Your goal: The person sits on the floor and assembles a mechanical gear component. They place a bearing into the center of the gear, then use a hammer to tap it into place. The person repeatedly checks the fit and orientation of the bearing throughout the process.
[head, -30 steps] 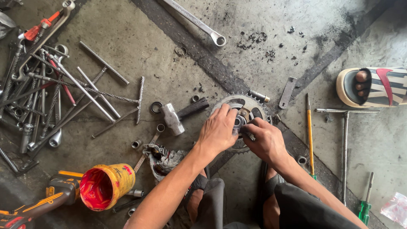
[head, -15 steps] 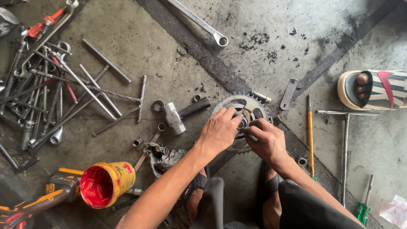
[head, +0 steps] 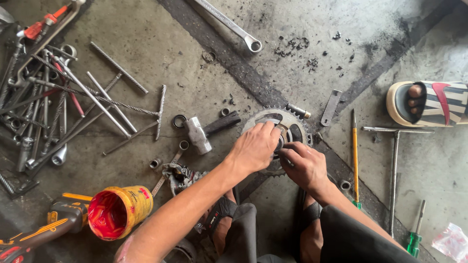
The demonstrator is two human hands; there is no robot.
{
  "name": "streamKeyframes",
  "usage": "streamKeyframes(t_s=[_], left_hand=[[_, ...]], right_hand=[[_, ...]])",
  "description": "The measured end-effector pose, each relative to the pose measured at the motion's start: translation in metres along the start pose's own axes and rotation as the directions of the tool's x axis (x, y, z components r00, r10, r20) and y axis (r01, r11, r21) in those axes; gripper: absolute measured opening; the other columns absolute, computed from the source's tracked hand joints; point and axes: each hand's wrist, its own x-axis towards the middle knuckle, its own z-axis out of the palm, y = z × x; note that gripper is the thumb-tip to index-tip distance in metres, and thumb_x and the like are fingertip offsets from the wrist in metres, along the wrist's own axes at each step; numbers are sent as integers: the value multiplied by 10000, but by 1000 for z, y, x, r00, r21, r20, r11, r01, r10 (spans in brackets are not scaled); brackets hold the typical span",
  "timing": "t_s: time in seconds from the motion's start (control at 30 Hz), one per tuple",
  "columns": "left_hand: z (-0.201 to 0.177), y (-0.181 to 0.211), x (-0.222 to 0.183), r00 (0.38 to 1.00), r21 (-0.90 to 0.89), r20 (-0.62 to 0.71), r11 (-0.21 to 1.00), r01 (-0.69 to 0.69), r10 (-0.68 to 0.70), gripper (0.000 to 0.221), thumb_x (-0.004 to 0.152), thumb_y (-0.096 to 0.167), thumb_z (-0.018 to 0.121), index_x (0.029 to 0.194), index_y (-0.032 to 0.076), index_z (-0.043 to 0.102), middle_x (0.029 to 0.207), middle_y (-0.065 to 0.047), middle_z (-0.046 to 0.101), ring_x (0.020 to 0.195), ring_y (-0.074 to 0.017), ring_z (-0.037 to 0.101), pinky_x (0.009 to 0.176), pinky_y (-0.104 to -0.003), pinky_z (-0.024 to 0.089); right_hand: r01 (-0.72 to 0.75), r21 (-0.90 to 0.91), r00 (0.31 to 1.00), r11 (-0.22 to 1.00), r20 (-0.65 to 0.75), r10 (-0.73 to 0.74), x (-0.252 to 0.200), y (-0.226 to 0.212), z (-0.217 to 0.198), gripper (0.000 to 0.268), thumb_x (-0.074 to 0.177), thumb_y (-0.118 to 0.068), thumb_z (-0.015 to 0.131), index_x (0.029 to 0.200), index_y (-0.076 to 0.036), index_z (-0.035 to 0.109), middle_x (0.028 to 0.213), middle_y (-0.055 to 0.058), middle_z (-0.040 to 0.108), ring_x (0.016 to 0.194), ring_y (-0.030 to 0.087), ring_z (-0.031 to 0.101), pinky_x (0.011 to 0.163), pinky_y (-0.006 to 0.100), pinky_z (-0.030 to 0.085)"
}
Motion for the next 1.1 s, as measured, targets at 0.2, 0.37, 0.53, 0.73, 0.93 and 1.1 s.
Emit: streamKeyframes(t_s=[0.2,0.37,0.53,0.73,0.93,1.1], left_hand=[[-1,10,5,996,79,72,995,54,-59,258,733,-21,680,977,-3,599,1034,-174,606,985,-344,655,817,-427,575],[-2,10,5,992,25,82,995,97,-99,188,776,-27,669,956,4,626,1047,-171,625,1013,-345,662,826,-429,575],[2,4,3,994,-6,36,995,101,-101,125,809,-34,634,931,-7,638,1030,-179,637,1000,-349,666,829,-433,572],[6,0,5,995,-43,11,994,103,-103,58,862,-31,617,902,-2,646,1013,-170,642,990,-340,670,842,-431,574],[-1,-1,8,996,-26,44,997,74,-73,191,739,-35,674,923,7,642,1016,-154,634,999,-337,667,807,-433,575],[-3,2,9,995,-7,58,996,85,-85,222,758,-20,703,958,-1,609,1047,-174,612,1007,-349,652,812,-429,569]], right_hand=[[-92,5,995,996,33,92,1,2,2,236,744,-106,811,961,-133,721,998,14,714,800,244,708,657,350,558],[-100,37,994,994,38,98,2,4,1,252,728,-108,814,963,-153,733,977,11,708,787,246,706,647,353,557],[-90,54,996,995,33,88,5,4,2,235,740,-118,823,948,-149,720,975,15,702,786,244,703,642,349,555],[-94,34,995,995,30,93,4,2,2,227,748,-113,820,948,-144,718,968,12,706,790,244,700,643,353,553],[-86,60,995,994,51,83,9,-3,1,214,749,-104,816,936,-141,718,980,12,717,791,244,708,647,344,553],[-135,245,991,960,27,133,-3,4,-7,199,788,-56,783,967,-77,698,1032,54,724,845,227,726,707,295,578]])
